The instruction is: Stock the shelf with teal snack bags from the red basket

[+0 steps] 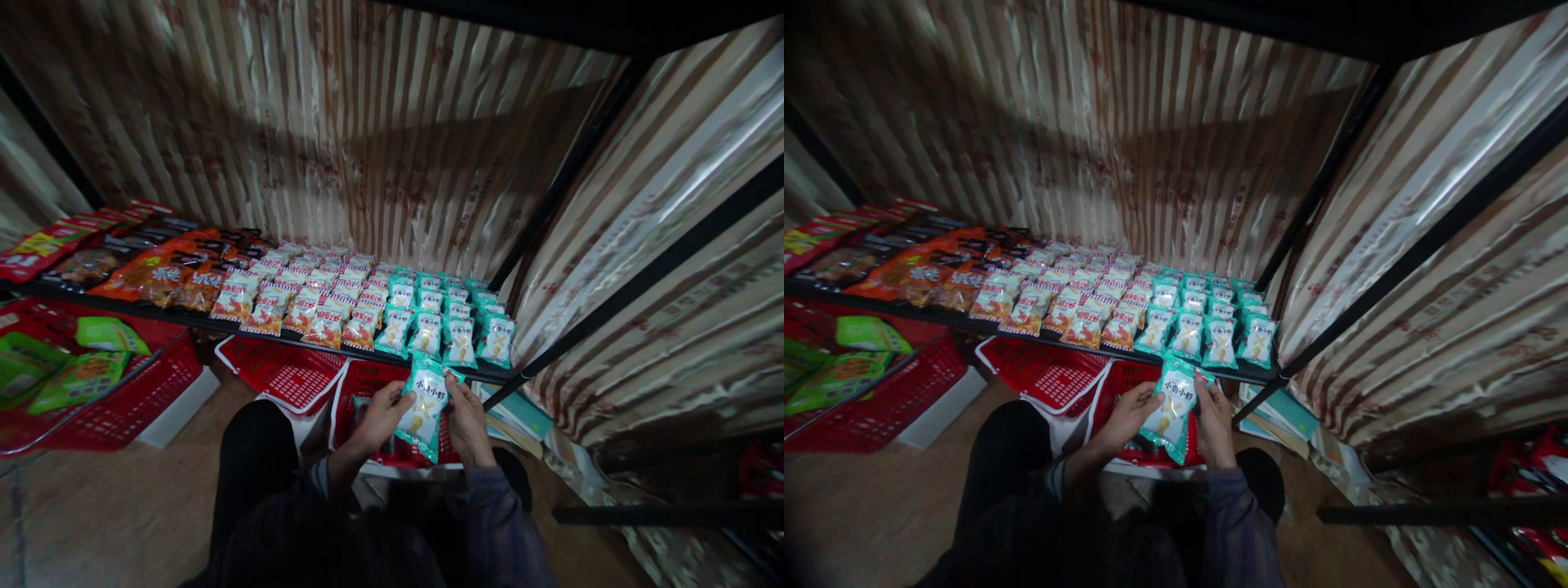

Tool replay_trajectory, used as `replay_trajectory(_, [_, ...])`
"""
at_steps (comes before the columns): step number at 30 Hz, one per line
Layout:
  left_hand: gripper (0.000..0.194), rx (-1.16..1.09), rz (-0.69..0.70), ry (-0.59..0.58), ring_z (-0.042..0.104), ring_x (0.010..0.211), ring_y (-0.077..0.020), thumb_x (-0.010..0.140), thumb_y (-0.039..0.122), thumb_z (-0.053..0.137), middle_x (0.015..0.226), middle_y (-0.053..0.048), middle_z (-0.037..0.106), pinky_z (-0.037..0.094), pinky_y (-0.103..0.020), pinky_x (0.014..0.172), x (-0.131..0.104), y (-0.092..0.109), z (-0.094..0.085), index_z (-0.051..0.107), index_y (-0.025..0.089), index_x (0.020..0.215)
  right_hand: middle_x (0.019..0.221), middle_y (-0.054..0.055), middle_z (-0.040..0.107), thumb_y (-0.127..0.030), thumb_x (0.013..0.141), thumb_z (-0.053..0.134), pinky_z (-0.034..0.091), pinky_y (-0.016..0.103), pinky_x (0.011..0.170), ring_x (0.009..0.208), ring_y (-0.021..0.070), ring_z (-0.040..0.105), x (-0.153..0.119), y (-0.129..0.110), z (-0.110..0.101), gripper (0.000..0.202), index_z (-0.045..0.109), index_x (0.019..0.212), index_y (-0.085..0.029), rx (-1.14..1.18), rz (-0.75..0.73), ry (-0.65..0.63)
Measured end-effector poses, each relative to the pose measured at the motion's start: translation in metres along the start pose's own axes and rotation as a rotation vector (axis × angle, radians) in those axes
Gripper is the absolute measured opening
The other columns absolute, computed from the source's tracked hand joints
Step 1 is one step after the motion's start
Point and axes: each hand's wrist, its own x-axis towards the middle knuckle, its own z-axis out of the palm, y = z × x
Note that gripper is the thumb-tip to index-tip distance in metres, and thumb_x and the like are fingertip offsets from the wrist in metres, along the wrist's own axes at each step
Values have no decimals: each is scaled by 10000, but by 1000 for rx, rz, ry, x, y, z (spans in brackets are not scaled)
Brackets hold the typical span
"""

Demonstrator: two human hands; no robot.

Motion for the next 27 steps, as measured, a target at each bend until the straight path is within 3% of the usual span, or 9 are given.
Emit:
replay_trajectory(8, [482,14,6,49,654,805,-204,637,566,775,835,-50,712,499,-303,733,4,-15,3,652,157,861,682,-11,745,-453,512,902,545,270,637,619,153,678,4,-2,-2,413,726,775,-187,-30,70,-12])
replay_trajectory(16, [506,105,-9,4,653,803,-211,628,577,768,843,-62,704,498,-308,720,7,-16,-16,646,151,872,739,12,767,-449,579,871,564,312,677,663,190,707,-6,11,4,394,735,845,-192,14,56,20])
replay_trajectory(21, [502,132,-16,59,637,724,-186,595,554,789,793,-47,692,493,-294,670,8,-7,-30,645,147,851,793,19,779,-464,579,859,571,319,668,684,203,719,-6,24,17,420,733,887,-209,57,119,5])
replay_trajectory(27, [497,60,15,67,650,744,-190,614,573,775,793,-48,705,502,-293,691,4,-7,-16,639,149,835,753,27,770,-453,599,856,563,307,657,690,204,718,5,13,9,385,728,850,-191,-35,77,-79])
